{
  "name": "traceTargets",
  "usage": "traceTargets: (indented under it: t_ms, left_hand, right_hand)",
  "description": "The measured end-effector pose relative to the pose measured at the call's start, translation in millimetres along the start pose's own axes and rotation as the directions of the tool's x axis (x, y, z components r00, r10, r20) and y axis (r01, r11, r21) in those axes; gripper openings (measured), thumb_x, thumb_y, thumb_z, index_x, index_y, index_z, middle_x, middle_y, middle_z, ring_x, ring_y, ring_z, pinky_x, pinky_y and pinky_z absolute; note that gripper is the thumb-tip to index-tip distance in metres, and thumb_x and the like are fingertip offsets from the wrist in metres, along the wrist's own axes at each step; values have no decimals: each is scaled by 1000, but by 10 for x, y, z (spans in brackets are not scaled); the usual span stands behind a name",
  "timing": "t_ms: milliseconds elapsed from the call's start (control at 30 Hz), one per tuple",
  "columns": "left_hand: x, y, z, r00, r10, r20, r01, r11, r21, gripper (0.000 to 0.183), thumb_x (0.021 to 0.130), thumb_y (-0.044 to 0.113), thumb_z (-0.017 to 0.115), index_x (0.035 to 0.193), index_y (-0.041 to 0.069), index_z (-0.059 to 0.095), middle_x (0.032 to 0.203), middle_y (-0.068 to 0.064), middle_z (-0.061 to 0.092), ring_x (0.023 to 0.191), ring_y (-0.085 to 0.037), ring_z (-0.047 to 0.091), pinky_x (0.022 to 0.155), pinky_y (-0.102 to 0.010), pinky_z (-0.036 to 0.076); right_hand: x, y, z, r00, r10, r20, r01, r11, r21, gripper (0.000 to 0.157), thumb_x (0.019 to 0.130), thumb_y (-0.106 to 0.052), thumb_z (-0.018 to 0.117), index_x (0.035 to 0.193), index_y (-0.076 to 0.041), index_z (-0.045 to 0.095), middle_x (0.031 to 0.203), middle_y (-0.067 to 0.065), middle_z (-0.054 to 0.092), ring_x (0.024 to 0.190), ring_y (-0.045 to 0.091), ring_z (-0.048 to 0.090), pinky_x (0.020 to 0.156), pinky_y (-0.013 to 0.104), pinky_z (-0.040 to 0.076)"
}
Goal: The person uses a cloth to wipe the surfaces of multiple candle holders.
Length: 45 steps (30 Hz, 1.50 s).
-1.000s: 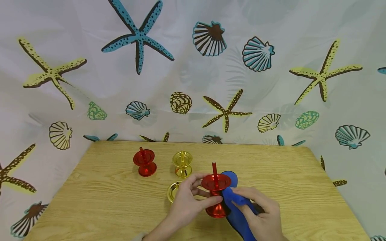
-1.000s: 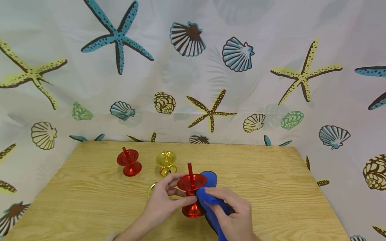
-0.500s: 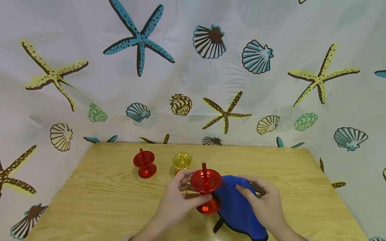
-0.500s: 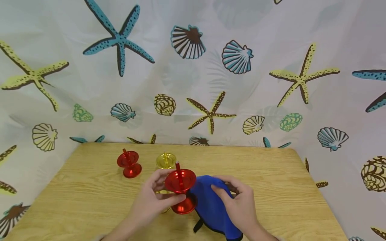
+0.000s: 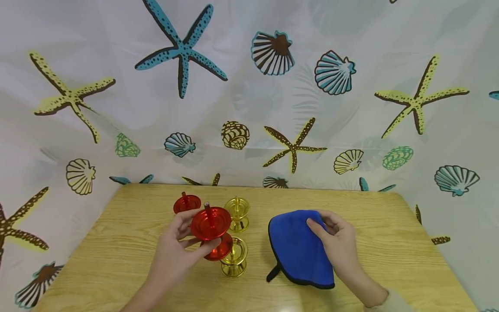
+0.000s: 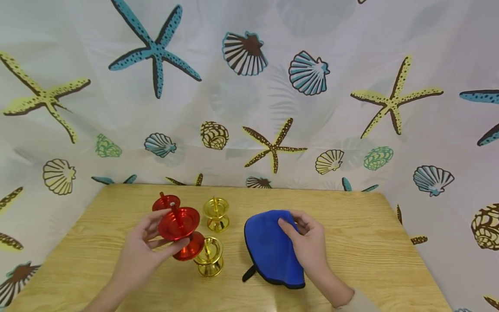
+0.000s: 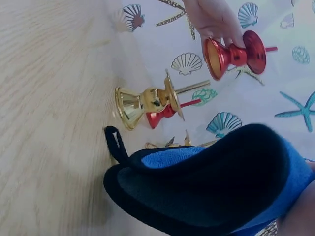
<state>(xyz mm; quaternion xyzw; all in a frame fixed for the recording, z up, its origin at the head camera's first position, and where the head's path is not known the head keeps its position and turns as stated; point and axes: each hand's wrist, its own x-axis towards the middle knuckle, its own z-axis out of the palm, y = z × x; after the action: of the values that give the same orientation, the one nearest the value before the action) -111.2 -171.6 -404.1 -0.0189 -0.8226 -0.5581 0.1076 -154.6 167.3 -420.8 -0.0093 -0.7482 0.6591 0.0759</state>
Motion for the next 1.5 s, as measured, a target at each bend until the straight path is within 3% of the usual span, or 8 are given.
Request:
traceTargets:
  t_ms: [200,767,900,1067,1167,1367,1433,1500]
  left_hand:
    - [48,-285,-206,998,-48,-34,49,998,29,70,84,16,91,143,14,55,131,-5,74,100,2,67,85,-21,61]
    - [58,-1002,-468,988,-146,56,139,983,121,81,86,13,88,149,1,40,146,-23,60,100,14,58,86,-15,56]
    - [85,-1124,-526,979,-191,73,179,974,139,83,87,13,88,151,-1,37,151,-25,56,100,14,57,86,-14,55]
    - [84,-1208,-571,972,-222,72,209,966,155,83,87,14,88,150,-3,37,152,-27,54,98,15,55,87,-13,53]
    - [78,-1234,-582,970,-231,72,217,962,166,83,87,16,88,149,-3,37,153,-27,53,103,10,58,87,-12,52]
    - [55,-1272,-581,967,-242,74,224,955,196,84,86,17,89,148,-4,37,150,-27,55,128,-33,63,89,-9,48]
    - [47,-1283,-581,970,-233,72,214,955,205,83,85,17,90,146,-4,38,149,-27,56,128,-32,63,89,-9,47]
    - [39,-1290,-579,970,-231,72,212,954,211,83,85,17,90,146,-3,38,148,-26,57,123,-16,64,89,-8,46]
  right_hand:
    - [177,178,-36,997,77,-4,-77,994,75,33,99,-13,75,127,3,68,90,-18,75,86,5,75,80,22,62]
    - [528,576,-435,964,246,-99,-251,968,-33,48,100,-25,74,139,1,61,94,-20,69,83,-7,67,78,13,55]
    - [590,632,-492,952,290,-99,-298,952,-69,53,102,-27,71,146,0,56,115,-6,71,98,2,67,87,16,53]
    - [658,707,-553,939,337,-68,-342,936,-85,64,103,-29,70,155,0,47,154,20,51,128,23,59,97,24,52]
    - [703,764,-600,930,363,-63,-367,928,-68,65,102,-29,71,155,0,46,155,22,51,115,15,65,87,19,55]
    - [761,870,-669,913,405,-52,-407,913,-41,69,103,-28,70,158,3,41,157,24,47,109,12,65,79,16,54]
    - [777,899,-681,909,414,-53,-417,908,-49,68,103,-27,69,157,4,42,157,26,48,115,17,65,80,17,54]
    - [789,927,-695,904,423,-55,-426,903,-63,67,103,-27,68,156,5,43,157,27,48,120,22,64,81,19,54]
